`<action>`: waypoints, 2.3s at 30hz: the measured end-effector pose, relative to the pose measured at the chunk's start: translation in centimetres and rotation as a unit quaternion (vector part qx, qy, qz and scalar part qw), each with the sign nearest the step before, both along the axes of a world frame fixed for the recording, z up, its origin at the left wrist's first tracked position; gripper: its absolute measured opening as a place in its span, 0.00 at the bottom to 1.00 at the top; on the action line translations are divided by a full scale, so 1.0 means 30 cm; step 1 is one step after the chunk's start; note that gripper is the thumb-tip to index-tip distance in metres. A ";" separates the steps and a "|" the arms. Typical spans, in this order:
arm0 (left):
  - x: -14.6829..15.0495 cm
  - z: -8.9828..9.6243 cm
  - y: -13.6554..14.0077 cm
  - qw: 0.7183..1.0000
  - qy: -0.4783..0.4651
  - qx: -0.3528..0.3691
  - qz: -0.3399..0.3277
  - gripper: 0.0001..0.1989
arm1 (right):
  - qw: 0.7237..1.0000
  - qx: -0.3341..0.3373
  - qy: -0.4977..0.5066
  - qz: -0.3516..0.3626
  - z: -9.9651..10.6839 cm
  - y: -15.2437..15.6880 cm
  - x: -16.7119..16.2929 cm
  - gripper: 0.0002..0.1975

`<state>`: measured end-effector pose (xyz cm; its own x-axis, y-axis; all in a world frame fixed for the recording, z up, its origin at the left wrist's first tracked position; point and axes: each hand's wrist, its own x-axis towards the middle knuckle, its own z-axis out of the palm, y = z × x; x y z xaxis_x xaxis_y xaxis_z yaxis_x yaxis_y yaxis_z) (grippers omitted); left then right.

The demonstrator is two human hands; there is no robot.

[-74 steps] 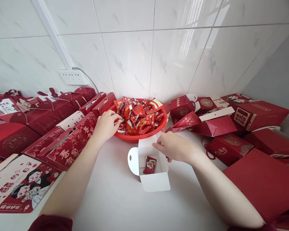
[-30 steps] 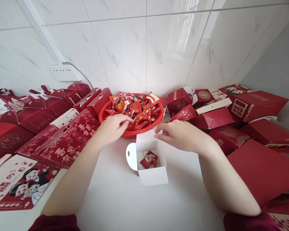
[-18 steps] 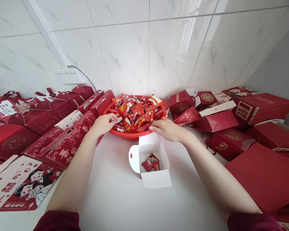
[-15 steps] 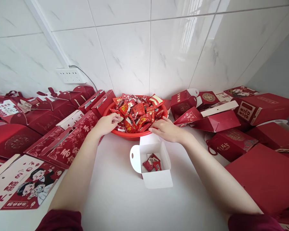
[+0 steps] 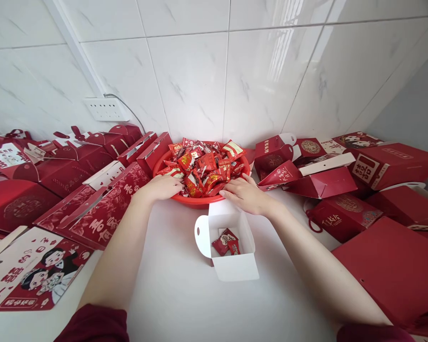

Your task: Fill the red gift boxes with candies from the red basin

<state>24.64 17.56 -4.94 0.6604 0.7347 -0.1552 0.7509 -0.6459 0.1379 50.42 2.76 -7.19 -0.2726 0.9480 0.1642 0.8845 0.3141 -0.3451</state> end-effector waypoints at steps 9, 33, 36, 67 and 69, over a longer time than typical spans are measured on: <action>0.006 -0.007 -0.004 0.999 -0.026 0.030 0.029 0.24 | 1.000 0.008 0.005 0.006 -0.005 0.003 0.006 0.26; -0.009 0.221 -0.359 0.943 -0.273 -0.178 -0.070 0.27 | 0.969 0.074 0.232 0.049 0.061 -0.035 0.031 0.20; 0.016 0.221 -0.402 0.907 -0.308 -0.265 -0.115 0.25 | 0.941 0.104 0.306 0.105 0.106 -0.081 0.010 0.22; 0.078 0.177 -0.432 0.957 -0.266 -0.039 -0.106 0.11 | 0.956 0.040 0.262 0.128 0.190 -0.182 -0.030 0.07; 0.062 0.188 -0.429 0.968 -0.213 -0.055 -0.118 0.12 | 0.969 0.038 0.211 0.126 0.201 -0.192 -0.021 0.07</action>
<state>26.51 4.68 0.70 0.8298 0.5492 0.0995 0.4431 -0.7565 0.4810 49.78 -2.99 -1.17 -0.3874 0.8405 0.3788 0.5612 0.5410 -0.6264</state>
